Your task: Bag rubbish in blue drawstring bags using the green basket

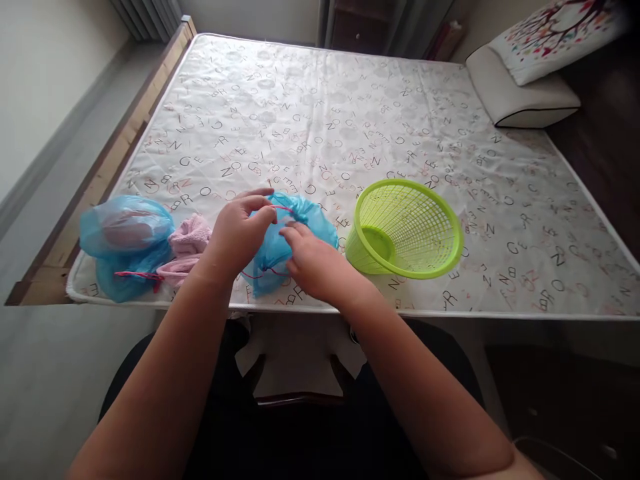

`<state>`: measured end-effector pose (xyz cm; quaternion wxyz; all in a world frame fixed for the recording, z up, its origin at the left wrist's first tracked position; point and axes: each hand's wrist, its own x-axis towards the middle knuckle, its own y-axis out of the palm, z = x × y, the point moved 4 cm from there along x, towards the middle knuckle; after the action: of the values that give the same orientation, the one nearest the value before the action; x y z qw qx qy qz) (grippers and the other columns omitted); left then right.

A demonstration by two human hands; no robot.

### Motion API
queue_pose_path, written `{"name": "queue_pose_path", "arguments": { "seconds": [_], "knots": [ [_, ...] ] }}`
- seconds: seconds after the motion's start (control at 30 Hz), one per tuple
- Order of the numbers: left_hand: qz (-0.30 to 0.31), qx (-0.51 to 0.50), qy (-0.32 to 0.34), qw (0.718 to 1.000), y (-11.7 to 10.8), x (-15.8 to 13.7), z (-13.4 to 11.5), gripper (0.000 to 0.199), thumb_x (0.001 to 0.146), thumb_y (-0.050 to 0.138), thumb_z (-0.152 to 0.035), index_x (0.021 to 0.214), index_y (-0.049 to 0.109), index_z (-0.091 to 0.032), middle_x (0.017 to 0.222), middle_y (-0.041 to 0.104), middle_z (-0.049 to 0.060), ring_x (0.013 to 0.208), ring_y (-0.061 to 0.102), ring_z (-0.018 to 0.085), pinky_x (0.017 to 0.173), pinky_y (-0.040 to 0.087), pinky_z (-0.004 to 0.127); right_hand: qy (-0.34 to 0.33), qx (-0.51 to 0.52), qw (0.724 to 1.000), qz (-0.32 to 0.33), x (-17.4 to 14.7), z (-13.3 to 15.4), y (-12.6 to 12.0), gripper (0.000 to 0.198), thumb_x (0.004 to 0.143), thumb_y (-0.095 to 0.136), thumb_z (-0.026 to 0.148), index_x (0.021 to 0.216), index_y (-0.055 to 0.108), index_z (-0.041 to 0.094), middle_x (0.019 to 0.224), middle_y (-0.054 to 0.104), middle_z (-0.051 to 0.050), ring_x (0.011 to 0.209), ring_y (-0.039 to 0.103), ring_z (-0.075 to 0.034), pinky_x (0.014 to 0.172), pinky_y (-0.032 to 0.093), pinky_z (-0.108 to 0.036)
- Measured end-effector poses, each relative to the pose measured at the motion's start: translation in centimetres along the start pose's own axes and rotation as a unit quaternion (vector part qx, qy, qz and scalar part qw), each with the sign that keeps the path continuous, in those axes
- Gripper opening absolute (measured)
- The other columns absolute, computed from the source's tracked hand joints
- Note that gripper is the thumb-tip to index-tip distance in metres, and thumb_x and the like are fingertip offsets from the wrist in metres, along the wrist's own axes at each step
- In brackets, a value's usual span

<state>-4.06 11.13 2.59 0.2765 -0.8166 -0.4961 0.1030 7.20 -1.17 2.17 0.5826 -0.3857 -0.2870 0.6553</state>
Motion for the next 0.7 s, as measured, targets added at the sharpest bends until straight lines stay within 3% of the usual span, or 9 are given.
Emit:
{"name": "queue_pose_path", "arguments": {
  "seconds": [0.1, 0.2, 0.3, 0.37, 0.43, 0.47, 0.53, 0.6, 0.7],
  "knots": [
    [-0.020, -0.143, -0.002, 0.990, -0.8, 0.1, -0.1, 0.032, 0.100, 0.059, -0.040, 0.076, 0.068, -0.021, 0.135, 0.080, 0.009, 0.133, 0.072, 0.031, 0.113, 0.060, 0.049, 0.086, -0.045, 0.993, 0.064, 1.1, -3.4, 2.0, 0.075, 0.105, 0.043, 0.014, 0.178, 0.030, 0.015, 0.160, 0.063, -0.023, 0.126, 0.074, -0.035, 0.097, 0.061, -0.046],
    [-0.046, -0.242, -0.013, 0.969, -1.5, 0.6, 0.9, 0.043, 0.106, 0.056, -0.061, 0.093, 0.071, -0.023, 0.147, 0.073, 0.009, 0.129, 0.074, 0.030, 0.098, 0.067, 0.042, 0.156, -0.093, 0.973, 0.142, 1.1, -5.3, 2.6, 0.075, 0.102, 0.050, 0.016, 0.176, 0.039, 0.016, 0.130, 0.080, -0.022, 0.112, 0.079, -0.040, 0.092, 0.063, -0.053],
    [-0.078, -0.175, 0.007, 0.981, -1.9, 0.8, 2.3, 0.040, 0.098, 0.075, -0.061, 0.120, 0.074, -0.028, 0.164, 0.061, 0.009, 0.150, 0.061, 0.033, 0.111, 0.061, 0.045, 0.178, -0.100, 0.963, 0.173, 0.8, -5.3, 2.6, 0.044, 0.100, 0.054, 0.015, 0.137, 0.079, 0.018, 0.121, 0.082, -0.022, 0.107, 0.080, -0.039, 0.091, 0.063, -0.052],
    [-0.042, -0.076, -0.012, 0.996, -1.0, 0.6, 3.6, 0.070, 0.087, 0.089, -0.054, 0.148, 0.065, -0.031, 0.166, 0.057, 0.012, 0.159, 0.051, 0.037, 0.122, 0.052, 0.049, 0.150, -0.094, 0.972, 0.153, 0.9, -4.4, 2.6, 0.034, 0.103, 0.052, 0.016, 0.114, 0.085, 0.018, 0.116, 0.082, -0.021, 0.101, 0.080, -0.036, 0.088, 0.063, -0.049],
    [0.039, 0.001, -0.062, 0.997, 0.5, 0.2, 5.1, 0.098, 0.079, 0.096, -0.046, 0.165, 0.052, -0.028, 0.159, 0.063, 0.018, 0.153, 0.057, 0.040, 0.123, 0.050, 0.052, 0.092, -0.084, 0.988, 0.088, 1.3, -3.3, 2.6, 0.035, 0.106, 0.049, 0.018, 0.111, 0.084, 0.017, 0.117, 0.081, -0.021, 0.100, 0.078, -0.033, 0.090, 0.062, -0.047],
    [0.076, 0.027, -0.090, 0.993, 1.3, -0.1, 5.7, 0.096, 0.080, 0.095, -0.041, 0.165, 0.054, -0.025, 0.151, 0.069, 0.019, 0.144, 0.064, 0.039, 0.121, 0.052, 0.051, 0.063, -0.077, 0.993, 0.057, 1.6, -2.9, 2.7, 0.034, 0.107, 0.049, 0.018, 0.112, 0.083, 0.016, 0.119, 0.079, -0.020, 0.103, 0.077, -0.032, 0.094, 0.061, -0.045],
    [0.121, 0.052, -0.135, 0.982, 2.6, -0.5, 6.4, 0.065, 0.086, 0.083, -0.030, 0.148, 0.068, -0.019, 0.128, 0.079, 0.017, 0.120, 0.077, 0.035, 0.111, 0.059, 0.048, 0.030, -0.061, 0.997, 0.029, 2.3, -2.8, 3.4, 0.032, 0.107, 0.049, 0.017, 0.111, 0.081, 0.014, 0.124, 0.076, -0.020, 0.108, 0.074, -0.029, 0.100, 0.058, -0.040],
    [0.123, 0.025, -0.170, 0.977, 3.1, -0.5, 6.4, 0.035, 0.090, 0.068, -0.022, 0.123, 0.078, -0.017, 0.102, 0.081, 0.011, 0.093, 0.080, 0.029, 0.096, 0.064, 0.044, 0.040, -0.032, 0.998, 0.036, 3.1, -3.7, 4.5, 0.031, 0.106, 0.049, 0.014, 0.110, 0.079, 0.013, 0.125, 0.074, -0.018, 0.110, 0.071, -0.027, 0.103, 0.056, -0.037],
    [0.083, -0.095, -0.201, 0.972, 2.8, -0.1, 5.8, 0.029, 0.088, 0.063, -0.021, 0.113, 0.077, -0.017, 0.085, 0.074, 0.007, 0.072, 0.075, 0.023, 0.079, 0.066, 0.041, 0.106, 0.036, 0.993, -0.030, 4.3, -6.5, 5.4, 0.035, 0.104, 0.045, 0.009, 0.119, 0.075, 0.016, 0.132, 0.070, -0.016, 0.115, 0.068, -0.026, 0.104, 0.053, -0.036]
  ]
}}
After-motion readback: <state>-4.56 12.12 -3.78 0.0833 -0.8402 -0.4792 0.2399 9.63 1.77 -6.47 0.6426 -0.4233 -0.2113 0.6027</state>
